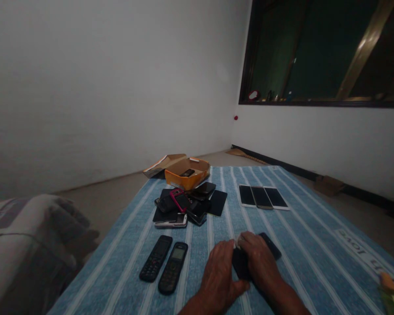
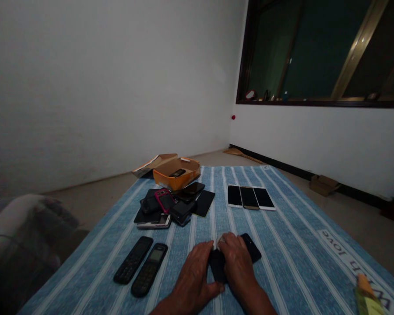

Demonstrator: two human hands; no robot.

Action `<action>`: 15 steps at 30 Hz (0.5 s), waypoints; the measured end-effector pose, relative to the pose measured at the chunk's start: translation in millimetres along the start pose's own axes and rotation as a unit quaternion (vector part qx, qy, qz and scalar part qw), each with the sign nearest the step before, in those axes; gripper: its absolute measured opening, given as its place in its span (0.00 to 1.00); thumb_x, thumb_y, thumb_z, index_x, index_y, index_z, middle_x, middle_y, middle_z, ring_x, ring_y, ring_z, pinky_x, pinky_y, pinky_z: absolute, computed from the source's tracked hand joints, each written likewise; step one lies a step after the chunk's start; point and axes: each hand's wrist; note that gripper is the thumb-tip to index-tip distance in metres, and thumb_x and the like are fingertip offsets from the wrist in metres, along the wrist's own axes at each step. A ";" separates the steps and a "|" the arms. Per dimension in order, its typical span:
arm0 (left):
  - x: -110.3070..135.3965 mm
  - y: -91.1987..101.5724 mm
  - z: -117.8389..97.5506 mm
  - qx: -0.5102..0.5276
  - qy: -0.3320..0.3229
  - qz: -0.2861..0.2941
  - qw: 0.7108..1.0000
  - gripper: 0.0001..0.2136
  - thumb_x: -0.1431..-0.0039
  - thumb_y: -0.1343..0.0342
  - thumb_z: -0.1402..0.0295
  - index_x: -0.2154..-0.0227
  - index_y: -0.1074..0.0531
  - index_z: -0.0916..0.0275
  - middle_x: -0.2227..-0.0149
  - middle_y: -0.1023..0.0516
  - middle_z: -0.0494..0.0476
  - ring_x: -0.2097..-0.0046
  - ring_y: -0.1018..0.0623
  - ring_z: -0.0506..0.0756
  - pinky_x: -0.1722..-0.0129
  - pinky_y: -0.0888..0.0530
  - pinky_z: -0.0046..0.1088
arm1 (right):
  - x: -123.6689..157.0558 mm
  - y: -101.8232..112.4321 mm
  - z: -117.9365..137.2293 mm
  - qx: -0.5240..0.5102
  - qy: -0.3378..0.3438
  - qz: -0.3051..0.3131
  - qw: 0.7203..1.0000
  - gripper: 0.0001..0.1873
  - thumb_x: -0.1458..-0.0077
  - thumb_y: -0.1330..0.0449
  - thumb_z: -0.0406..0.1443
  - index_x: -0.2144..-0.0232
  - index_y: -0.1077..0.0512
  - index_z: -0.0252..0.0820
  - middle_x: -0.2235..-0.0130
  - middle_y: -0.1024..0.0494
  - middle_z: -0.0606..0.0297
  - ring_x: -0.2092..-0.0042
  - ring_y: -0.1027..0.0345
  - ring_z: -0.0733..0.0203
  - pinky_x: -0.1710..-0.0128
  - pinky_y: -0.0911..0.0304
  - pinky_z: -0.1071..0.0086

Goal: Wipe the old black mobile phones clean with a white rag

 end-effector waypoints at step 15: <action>-2.7 7.1 -2.2 -0.013 -0.012 -0.003 1.000 0.39 0.56 0.34 0.70 0.40 0.44 0.60 0.47 0.28 0.66 0.45 0.28 0.69 0.48 0.29 0.56 | -2.8 24.0 -16.2 -0.011 -0.005 0.017 1.000 0.20 0.42 0.52 0.23 0.59 0.24 0.43 0.53 0.24 0.59 0.52 0.32 0.54 0.48 0.41 0.57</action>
Point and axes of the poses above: each hand's wrist, its own x-axis away from the middle knuckle, its own y-axis out of the back of the hand, z = x × y
